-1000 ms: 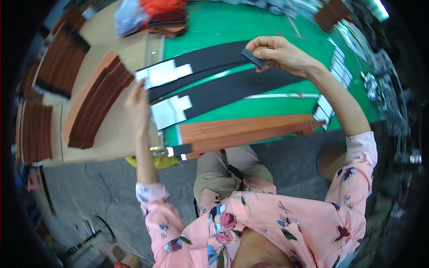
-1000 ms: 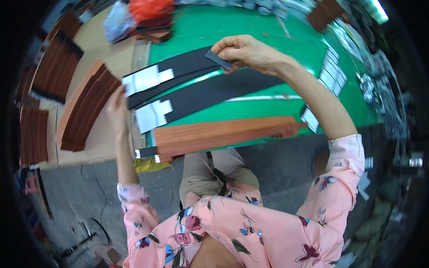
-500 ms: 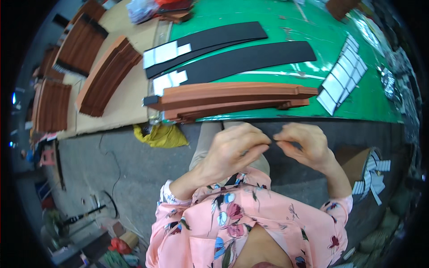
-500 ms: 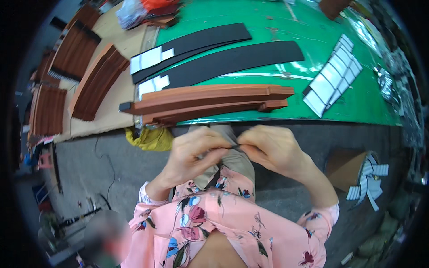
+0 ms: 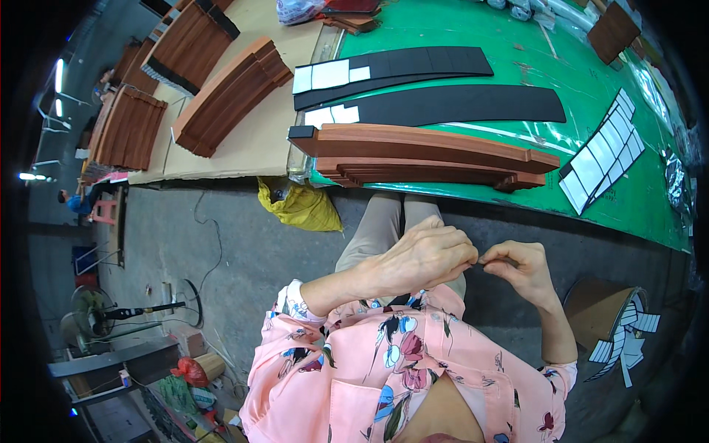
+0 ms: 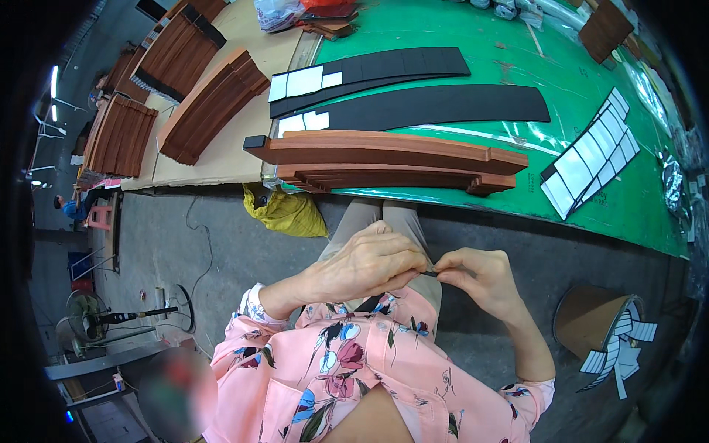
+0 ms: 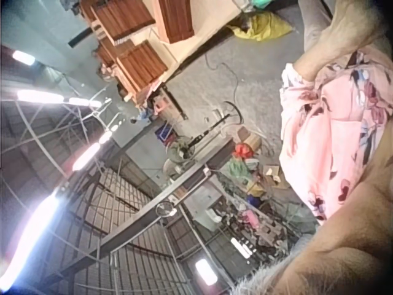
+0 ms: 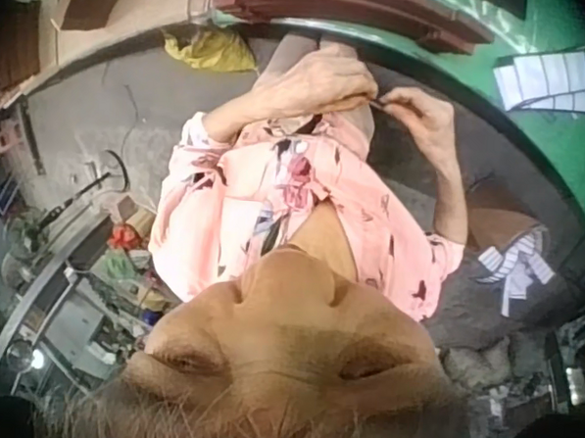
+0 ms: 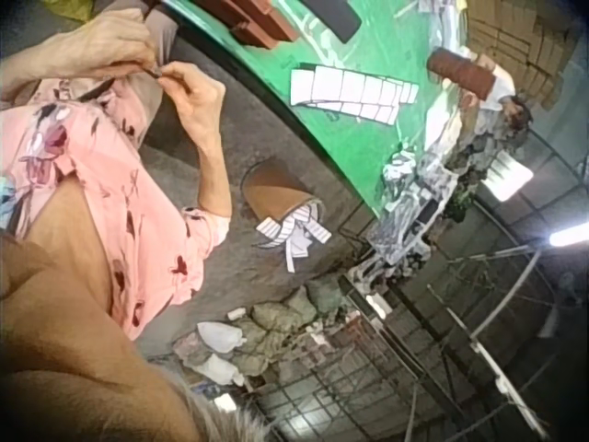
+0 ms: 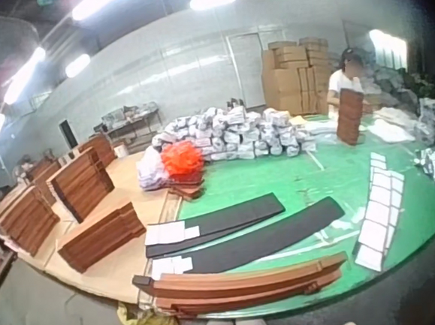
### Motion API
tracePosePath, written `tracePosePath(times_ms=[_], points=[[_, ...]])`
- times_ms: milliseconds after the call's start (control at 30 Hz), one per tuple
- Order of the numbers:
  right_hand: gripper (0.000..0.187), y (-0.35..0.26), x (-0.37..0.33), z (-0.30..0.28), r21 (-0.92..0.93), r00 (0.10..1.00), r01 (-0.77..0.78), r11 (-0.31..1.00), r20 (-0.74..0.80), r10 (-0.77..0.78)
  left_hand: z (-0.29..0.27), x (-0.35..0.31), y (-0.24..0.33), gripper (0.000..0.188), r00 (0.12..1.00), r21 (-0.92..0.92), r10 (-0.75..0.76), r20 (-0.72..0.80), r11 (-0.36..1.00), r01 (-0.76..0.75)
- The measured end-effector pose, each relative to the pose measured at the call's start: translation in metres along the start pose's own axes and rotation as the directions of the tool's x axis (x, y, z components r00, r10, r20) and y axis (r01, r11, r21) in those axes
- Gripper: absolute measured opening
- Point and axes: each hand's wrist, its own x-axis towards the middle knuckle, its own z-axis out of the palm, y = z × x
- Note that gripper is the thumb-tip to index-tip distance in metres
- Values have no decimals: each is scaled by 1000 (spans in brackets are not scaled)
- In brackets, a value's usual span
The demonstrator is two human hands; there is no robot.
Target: Applying black adhesive tape strips to the edges and corners of wooden furniture components.
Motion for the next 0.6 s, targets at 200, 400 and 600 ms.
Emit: tracePosePath(times_ms=[200, 400, 600], points=[[20, 19, 2, -6, 212, 962, -175, 962, 246, 121, -3, 7, -5, 23, 980, 69, 197, 36, 978, -199], [24, 4, 16, -16, 139, 922, -103, 985, 385, 42, -16, 23, -3, 24, 926, 205, 346, 148, 906, -371], [23, 1, -1, -50, -77, 974, 63, 995, 221, -45, -32, 61, -18, 33, 980, 47, 197, -31, 980, -196]])
